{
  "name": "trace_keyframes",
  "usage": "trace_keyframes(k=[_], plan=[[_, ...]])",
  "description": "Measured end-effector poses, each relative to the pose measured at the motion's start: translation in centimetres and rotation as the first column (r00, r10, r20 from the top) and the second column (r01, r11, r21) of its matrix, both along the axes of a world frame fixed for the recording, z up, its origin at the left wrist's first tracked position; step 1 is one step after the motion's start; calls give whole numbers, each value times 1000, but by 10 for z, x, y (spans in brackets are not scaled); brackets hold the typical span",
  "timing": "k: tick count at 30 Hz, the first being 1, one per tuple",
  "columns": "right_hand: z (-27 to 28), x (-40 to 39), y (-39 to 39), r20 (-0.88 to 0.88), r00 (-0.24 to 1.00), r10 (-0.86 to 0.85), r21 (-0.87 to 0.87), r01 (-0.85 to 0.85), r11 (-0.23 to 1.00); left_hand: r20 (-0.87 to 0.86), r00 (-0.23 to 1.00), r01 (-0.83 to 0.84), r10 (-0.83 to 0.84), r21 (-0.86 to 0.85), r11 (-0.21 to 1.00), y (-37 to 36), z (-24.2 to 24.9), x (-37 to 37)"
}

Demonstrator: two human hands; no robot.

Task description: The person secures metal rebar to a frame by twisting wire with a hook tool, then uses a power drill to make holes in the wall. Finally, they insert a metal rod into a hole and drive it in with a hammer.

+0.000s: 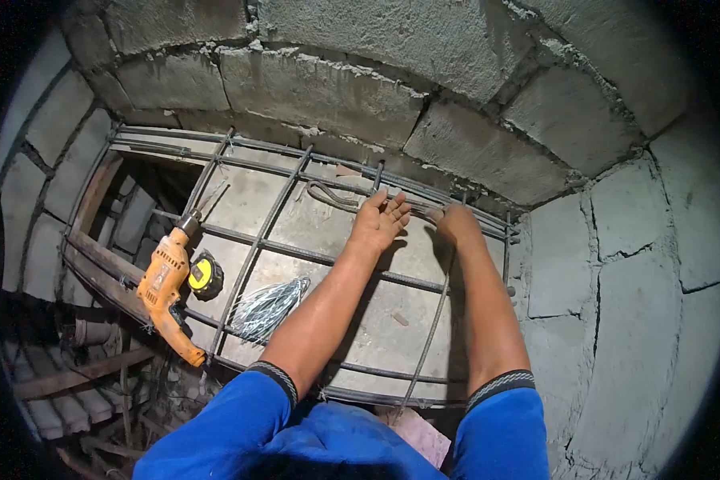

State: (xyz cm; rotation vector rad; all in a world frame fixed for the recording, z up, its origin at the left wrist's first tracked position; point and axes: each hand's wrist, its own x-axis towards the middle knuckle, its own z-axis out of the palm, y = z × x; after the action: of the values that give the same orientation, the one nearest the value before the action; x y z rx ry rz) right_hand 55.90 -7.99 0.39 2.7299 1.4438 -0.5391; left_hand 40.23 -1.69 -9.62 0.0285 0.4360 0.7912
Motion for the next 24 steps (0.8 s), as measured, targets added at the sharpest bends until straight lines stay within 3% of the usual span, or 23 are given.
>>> trace_keyframes(k=[2, 3, 6, 10, 12, 14, 15, 16, 17, 18, 19, 20, 21, 22, 23, 24], plan=[[10, -10, -15, 247, 895, 371, -26, -376, 926, 20, 1000, 12, -12, 5, 1000, -1, 2, -6], [-7, -3, -23, 415, 814, 407, 93, -483, 871, -3, 999, 37, -37, 65, 997, -2, -3, -7], [-19, 7, -24, 561, 714, 419, 97, -559, 823, -32, 998, 67, -63, 146, 987, -13, -1, -11], [-7, -6, -15, 626, 683, 376, 20, -496, 868, 23, 998, 47, -51, 136, 990, -14, 0, -15], [3, 7, -12, 428, 726, 538, -88, -559, 825, 47, 997, 48, -55, 131, 990, -13, 0, -14], [-9, 25, -7, 370, 737, 566, -45, -595, 803, 53, 997, 57, -65, 134, 989, -11, 0, -17], [-1, 22, -6, 153, 786, 598, -100, -590, 801, 51, 997, 55, -62, 136, 989, -8, 3, -22], [7, 17, -5, -73, 805, 589, -155, -593, 790, -60, 992, 123, -114, 187, 975, -7, 8, -30], [13, 12, -5, -79, 805, 588, -154, -593, 790, -173, 972, 198, -161, 227, 954, -6, 12, -38], [20, 7, -3, -260, 858, 444, -206, -498, 842, -176, 971, 199, -161, 225, 954, -4, 17, -44], [21, 6, -2, -422, 866, 268, -275, -404, 872, -405, 912, 209, -62, 331, 920, -1, 19, -48], [11, 12, -2, -427, 865, 264, -274, -402, 874, -598, 799, 248, 64, 425, 871, 1, 21, -53], [-7, 21, -2, -429, 862, 269, -243, -397, 885, -734, 527, 383, 427, 654, 652, 13, 2, -51], [-15, 23, -3, -430, 860, 275, -212, -392, 895, -737, 527, 389, 424, 652, 651, 7, 1, -49], [-23, 23, -4, -430, 860, 275, -210, -391, 896, -703, 289, 516, 650, 687, 513, -4, 0, -47], [-28, 11, -4, -160, 885, 437, -228, -464, 856, -551, 56, 652, 833, 652, 387, -13, 0, -45]])
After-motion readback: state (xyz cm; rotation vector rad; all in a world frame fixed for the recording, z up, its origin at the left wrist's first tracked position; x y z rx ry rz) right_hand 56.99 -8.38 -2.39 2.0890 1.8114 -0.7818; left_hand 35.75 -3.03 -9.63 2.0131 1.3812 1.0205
